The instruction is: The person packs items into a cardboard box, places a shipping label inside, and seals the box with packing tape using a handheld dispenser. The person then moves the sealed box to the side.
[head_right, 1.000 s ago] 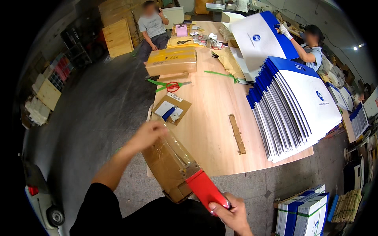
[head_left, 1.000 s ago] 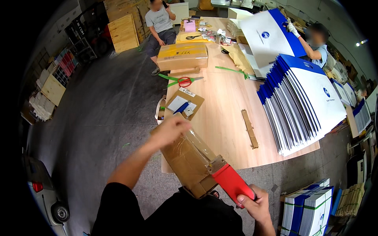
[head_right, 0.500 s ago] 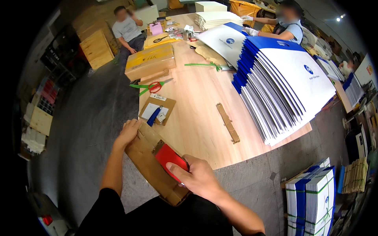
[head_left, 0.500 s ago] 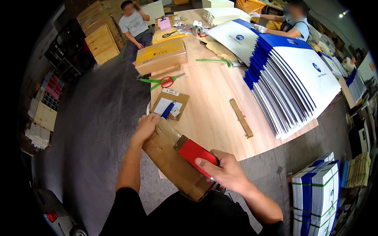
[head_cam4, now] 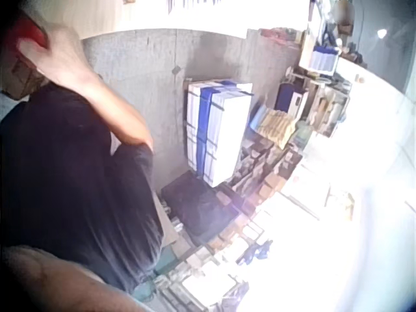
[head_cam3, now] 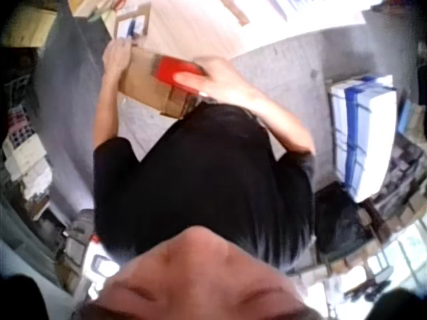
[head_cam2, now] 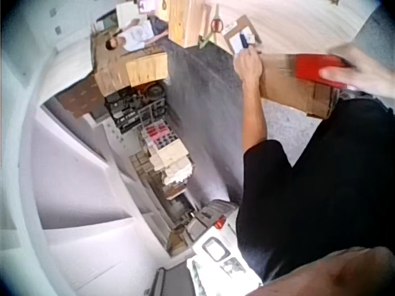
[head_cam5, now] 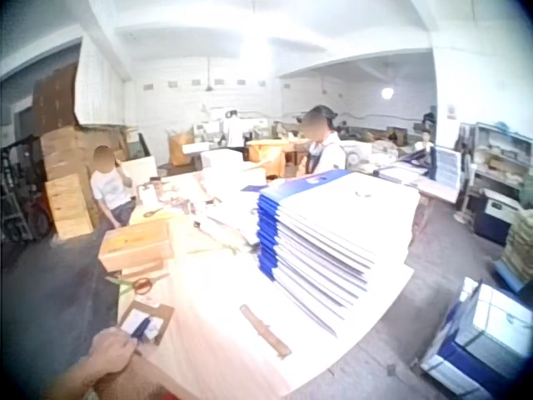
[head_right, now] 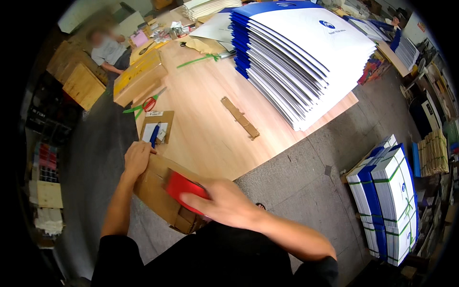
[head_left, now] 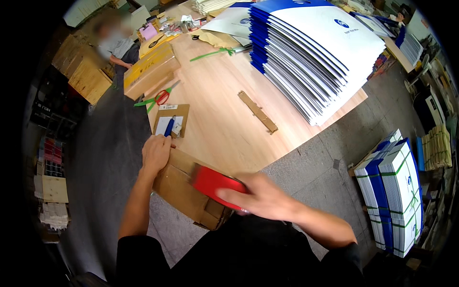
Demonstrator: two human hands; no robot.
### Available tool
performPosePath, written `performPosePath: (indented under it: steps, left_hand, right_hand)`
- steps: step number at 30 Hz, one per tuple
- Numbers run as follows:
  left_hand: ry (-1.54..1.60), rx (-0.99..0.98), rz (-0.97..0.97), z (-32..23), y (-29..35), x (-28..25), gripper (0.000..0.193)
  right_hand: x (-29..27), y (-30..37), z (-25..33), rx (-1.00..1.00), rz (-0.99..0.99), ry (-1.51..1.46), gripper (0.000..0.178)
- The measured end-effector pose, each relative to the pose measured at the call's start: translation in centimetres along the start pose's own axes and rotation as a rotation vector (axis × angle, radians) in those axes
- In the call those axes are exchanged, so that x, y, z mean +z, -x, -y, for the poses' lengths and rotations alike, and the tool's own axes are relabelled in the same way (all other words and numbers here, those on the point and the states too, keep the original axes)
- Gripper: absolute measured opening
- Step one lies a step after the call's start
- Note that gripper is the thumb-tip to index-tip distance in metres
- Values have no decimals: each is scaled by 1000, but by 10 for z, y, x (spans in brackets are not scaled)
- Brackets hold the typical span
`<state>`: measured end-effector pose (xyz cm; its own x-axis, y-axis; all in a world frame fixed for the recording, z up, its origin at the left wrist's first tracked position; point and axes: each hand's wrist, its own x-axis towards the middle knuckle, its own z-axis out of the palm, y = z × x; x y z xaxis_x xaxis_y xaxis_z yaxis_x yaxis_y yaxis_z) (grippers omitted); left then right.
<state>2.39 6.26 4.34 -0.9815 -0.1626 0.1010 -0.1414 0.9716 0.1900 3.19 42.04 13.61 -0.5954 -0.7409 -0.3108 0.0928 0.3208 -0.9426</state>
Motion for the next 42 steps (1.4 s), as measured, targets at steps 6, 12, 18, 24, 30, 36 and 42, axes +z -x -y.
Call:
performPosePath:
  steps: [6, 12, 18, 24, 30, 36, 42]
  left_hand:
    - [-25, 67, -47, 2, 3, 7, 47]
    - [-311, 229, -365, -48, 17, -13, 24]
    - [-92, 211, 114, -173, 87, 8, 45]
    - [-202, 236, 109, -183, 106, 12, 46]
    - [-331, 140, 282, -209, 97, 16, 52]
    - [-324, 111, 185, -209, 99, 11, 78]
    - [635, -31, -49, -170, 95, -27, 59]
  right_hand:
    - [-30, 99, -127, -82, -121, -13, 31]
    - [-11, 64, -172, -144, -182, -53, 33]
    - [-23, 68, -141, -196, -230, 74, 41]
    - [-33, 78, -108, -54, -148, 187, 46]
    - [24, 67, -102, -107, -200, 923, 33]
    - [19, 74, -191, 102, -258, 577, 33]
    - [-1, 106, -193, 115, -419, -186, 38]
